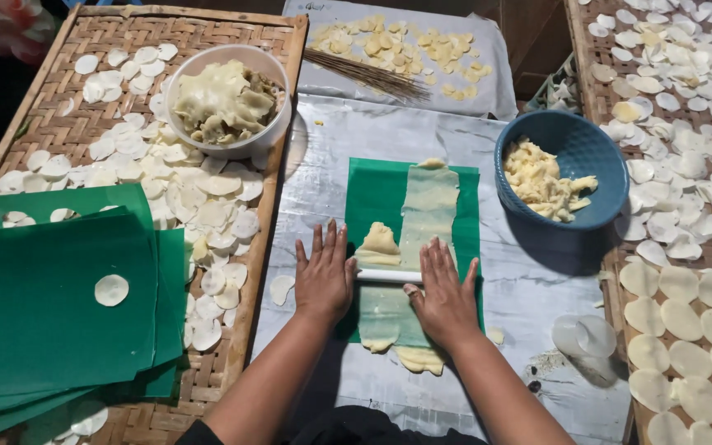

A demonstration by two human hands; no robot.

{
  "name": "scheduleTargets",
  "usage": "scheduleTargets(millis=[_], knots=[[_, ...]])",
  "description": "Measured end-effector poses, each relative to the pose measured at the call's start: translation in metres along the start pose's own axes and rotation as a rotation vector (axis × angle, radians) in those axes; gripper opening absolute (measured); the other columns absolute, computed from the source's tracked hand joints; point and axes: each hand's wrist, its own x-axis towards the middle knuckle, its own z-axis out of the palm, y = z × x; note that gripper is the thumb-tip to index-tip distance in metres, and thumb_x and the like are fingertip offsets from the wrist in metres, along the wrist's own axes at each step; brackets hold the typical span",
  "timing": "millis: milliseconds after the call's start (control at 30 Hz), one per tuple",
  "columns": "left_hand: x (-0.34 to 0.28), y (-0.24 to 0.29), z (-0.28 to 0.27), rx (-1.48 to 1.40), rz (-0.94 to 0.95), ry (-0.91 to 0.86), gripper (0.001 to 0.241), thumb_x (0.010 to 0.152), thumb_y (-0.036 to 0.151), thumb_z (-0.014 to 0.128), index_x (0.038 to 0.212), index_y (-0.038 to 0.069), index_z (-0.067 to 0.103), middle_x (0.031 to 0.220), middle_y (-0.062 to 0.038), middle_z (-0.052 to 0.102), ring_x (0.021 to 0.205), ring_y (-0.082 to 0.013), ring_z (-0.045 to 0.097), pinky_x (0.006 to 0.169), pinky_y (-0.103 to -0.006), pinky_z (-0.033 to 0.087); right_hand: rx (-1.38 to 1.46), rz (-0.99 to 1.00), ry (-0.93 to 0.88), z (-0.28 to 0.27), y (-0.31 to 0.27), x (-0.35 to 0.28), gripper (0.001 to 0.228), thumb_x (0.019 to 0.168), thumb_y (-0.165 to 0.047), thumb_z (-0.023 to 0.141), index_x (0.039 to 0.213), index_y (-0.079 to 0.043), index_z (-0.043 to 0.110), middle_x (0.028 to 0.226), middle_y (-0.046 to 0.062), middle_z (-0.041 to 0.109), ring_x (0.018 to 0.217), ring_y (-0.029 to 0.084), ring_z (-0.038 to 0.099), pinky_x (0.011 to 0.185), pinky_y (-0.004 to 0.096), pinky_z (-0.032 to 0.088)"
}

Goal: Rolling out small pieces of dough into thin circles and placing them on a tray

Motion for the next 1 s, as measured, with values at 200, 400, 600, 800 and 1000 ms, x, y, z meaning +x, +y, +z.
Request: scheduleTargets(millis=[200,400,600,800,1000], knots=[[0.063,0.000,-0.004,0.002,-0.091,-0.123,0.069,0.109,0.050,0.018,0.165,0.011,0.014,0.173,-0.014,0.010,0.160,-0.0331,0.000,0.124,-0.0611,-0.007,-0.072,0.071,0.074,0.002,0.008,0.051,0.070,0.105,-0.052,0.037,0.161,-0.009,0.031,0.169,0.017,0.028,0.158,0.031,0.020,0.118,0.076,-0.002],[0.102,-0.008,0.003,0.012,-0.144,-0.177,0.077,0.107,0.060,0.013,0.166,0.012,0.007,0.174,-0.014,0.003,0.160,-0.0316,-0.005,0.125,-0.0621,-0.012,-0.056,0.073,0.041,0.016,0.022,0.090,0.080,0.102,-0.064,0.030,0.166,-0.019,0.014,0.171,0.016,0.019,0.158,0.030,0.015,0.116,0.080,0.000],[0.059,-0.004,-0.011,-0.033,-0.018,0.063,0.067,0.109,0.046,0.025,0.166,0.014,0.015,0.174,-0.011,0.011,0.160,-0.0303,0.003,0.126,-0.0588,-0.001,-0.113,0.081,0.241,0.031,0.012,0.047,0.073,0.102,-0.053,0.039,0.161,-0.009,0.031,0.169,0.018,0.028,0.159,0.030,0.019,0.116,0.080,0.000],[0.069,-0.004,-0.006,0.025,-0.084,-0.048,0.065,0.109,0.048,0.021,0.165,0.014,0.018,0.172,-0.011,0.016,0.159,-0.0307,0.004,0.125,-0.0585,-0.006,-0.103,0.122,0.273,0.035,0.012,0.058,0.068,0.106,-0.050,0.038,0.156,-0.003,0.037,0.167,0.020,0.032,0.158,0.032,0.023,0.116,0.079,-0.001],[0.122,-0.016,0.004,0.037,-0.111,-0.145,0.072,0.107,0.054,0.019,0.166,0.012,0.012,0.173,-0.012,0.009,0.160,-0.0314,-0.001,0.125,-0.0614,-0.012,-0.119,0.275,0.028,0.033,0.021,0.099,0.073,0.105,-0.058,0.028,0.161,-0.012,0.026,0.172,0.011,0.019,0.161,0.024,0.008,0.118,0.078,-0.011]])
